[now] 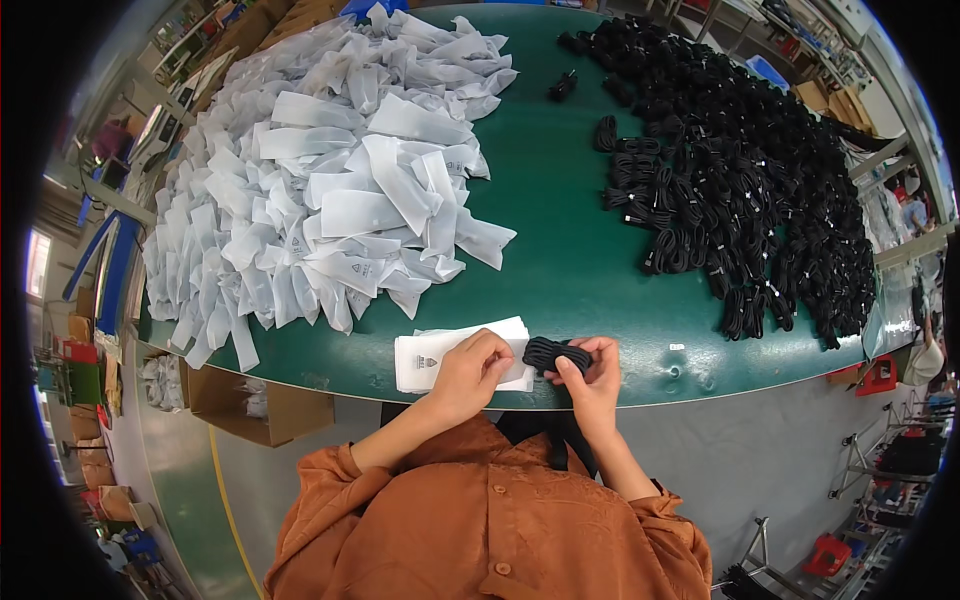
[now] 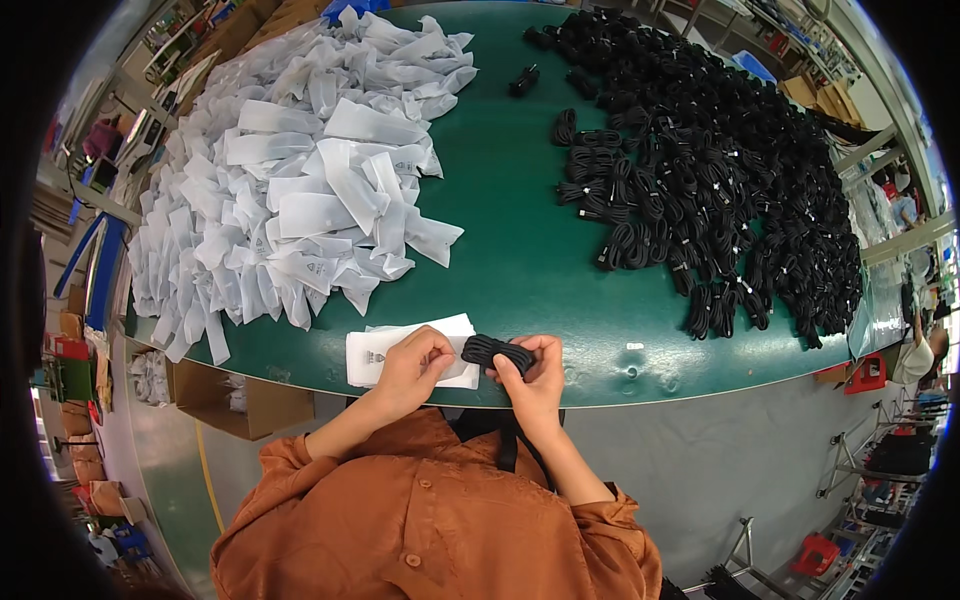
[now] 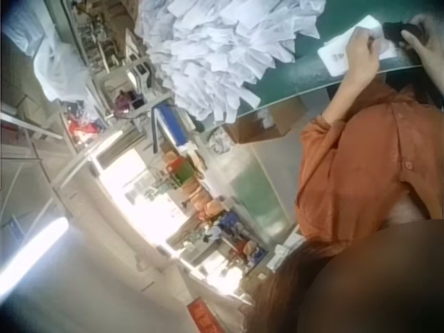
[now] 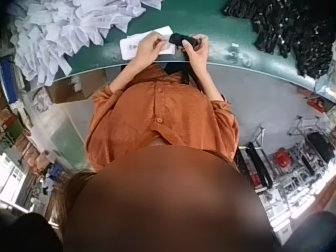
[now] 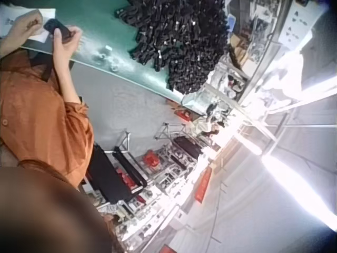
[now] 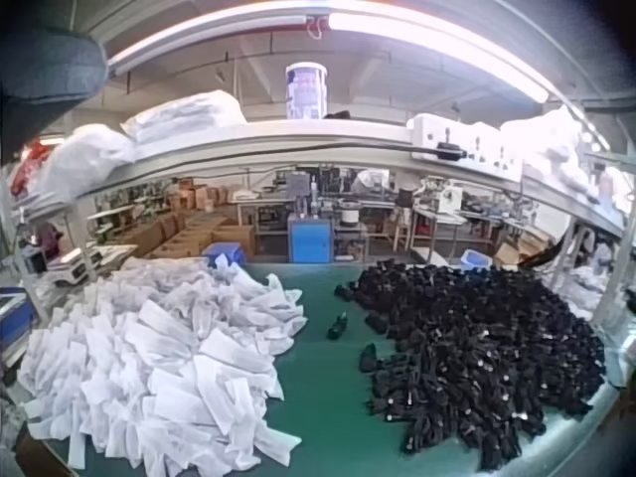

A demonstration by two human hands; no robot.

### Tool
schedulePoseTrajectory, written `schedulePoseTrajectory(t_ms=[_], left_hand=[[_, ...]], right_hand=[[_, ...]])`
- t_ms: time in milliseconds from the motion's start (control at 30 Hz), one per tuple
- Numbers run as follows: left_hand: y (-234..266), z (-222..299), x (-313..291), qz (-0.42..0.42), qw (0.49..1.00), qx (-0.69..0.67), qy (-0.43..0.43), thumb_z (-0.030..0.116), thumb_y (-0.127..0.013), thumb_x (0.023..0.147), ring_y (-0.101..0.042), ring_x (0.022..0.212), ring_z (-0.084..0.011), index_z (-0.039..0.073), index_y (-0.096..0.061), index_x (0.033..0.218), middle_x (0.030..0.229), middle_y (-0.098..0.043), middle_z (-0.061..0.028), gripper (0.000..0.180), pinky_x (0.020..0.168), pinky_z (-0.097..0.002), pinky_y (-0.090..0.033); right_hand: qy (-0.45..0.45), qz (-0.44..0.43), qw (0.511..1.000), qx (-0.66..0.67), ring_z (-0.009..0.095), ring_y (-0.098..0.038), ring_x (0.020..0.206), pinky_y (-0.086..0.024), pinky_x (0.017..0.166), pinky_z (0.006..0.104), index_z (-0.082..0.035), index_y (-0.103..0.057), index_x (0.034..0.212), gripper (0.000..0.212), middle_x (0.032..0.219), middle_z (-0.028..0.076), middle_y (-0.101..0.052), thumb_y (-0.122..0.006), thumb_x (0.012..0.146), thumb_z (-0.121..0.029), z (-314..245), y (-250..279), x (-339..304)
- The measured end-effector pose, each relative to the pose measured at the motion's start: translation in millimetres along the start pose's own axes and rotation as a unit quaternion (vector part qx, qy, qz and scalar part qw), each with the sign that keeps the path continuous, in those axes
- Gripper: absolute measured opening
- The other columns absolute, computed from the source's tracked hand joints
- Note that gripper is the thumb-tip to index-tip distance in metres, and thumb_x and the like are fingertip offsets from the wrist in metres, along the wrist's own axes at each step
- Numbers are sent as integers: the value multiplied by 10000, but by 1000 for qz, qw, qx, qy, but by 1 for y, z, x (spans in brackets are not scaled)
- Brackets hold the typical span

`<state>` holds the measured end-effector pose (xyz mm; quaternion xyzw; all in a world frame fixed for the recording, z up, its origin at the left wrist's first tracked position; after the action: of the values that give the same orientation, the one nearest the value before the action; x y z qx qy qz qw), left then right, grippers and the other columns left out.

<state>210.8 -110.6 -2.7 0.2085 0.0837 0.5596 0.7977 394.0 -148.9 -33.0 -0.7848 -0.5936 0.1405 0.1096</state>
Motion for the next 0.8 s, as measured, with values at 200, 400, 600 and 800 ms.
schedulePoseTrajectory(t_ms=[200, 400, 600, 800], left_hand=[[4, -7, 1, 10, 999, -48, 24, -12, -659, 915, -566, 745, -138, 9, -618, 938, 898, -629, -64, 52, 659, -265, -467], [3, -5, 2, 2, 998, -57, -3, -22, -657, 915, -591, 788, -134, 4, -621, 947, 975, -667, -68, 55, 673, -259, -478], [7, 22, 2, -16, 992, 5, -128, -21, -674, 882, -613, 843, -209, 22, -617, 914, 989, -672, -85, 78, 705, -295, -493], [1, 39, 7, -55, 985, 37, -156, 17, -714, 833, -567, 944, -264, 70, -624, 878, 1039, -648, -61, 114, 850, -357, -458]], right_hand=[[-8, -46, 990, -136, 120, -554, 916, -484, 818, 257, -51, -423, 1100, 355, 1099, 104, -543, -690, 890, 53, 13, -3, -8], [36, -112, 986, -117, 81, -549, 917, -468, 748, 233, -33, -462, 1133, 390, 1090, 83, -576, -734, 860, 26, -1, -10, -20], [176, -225, 900, -329, 202, -592, 1085, -493, 901, 339, -55, -531, 1061, 325, 1158, 123, -602, -718, 825, 69, -35, -24, -21], [157, -181, 918, -315, 196, -623, 989, -516, 800, 284, -47, -576, 1089, 337, 1157, 135, -625, -740, 815, 61, -35, -19, -14]])
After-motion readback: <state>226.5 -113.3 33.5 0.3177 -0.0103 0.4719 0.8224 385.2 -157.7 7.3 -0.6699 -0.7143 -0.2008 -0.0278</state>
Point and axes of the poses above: each hand's wrist, its own x-axis towards the middle knuckle, its own y-axis out of the back of the hand, z = x × y, the point moved 10 cm from there along x, towards the middle knuckle
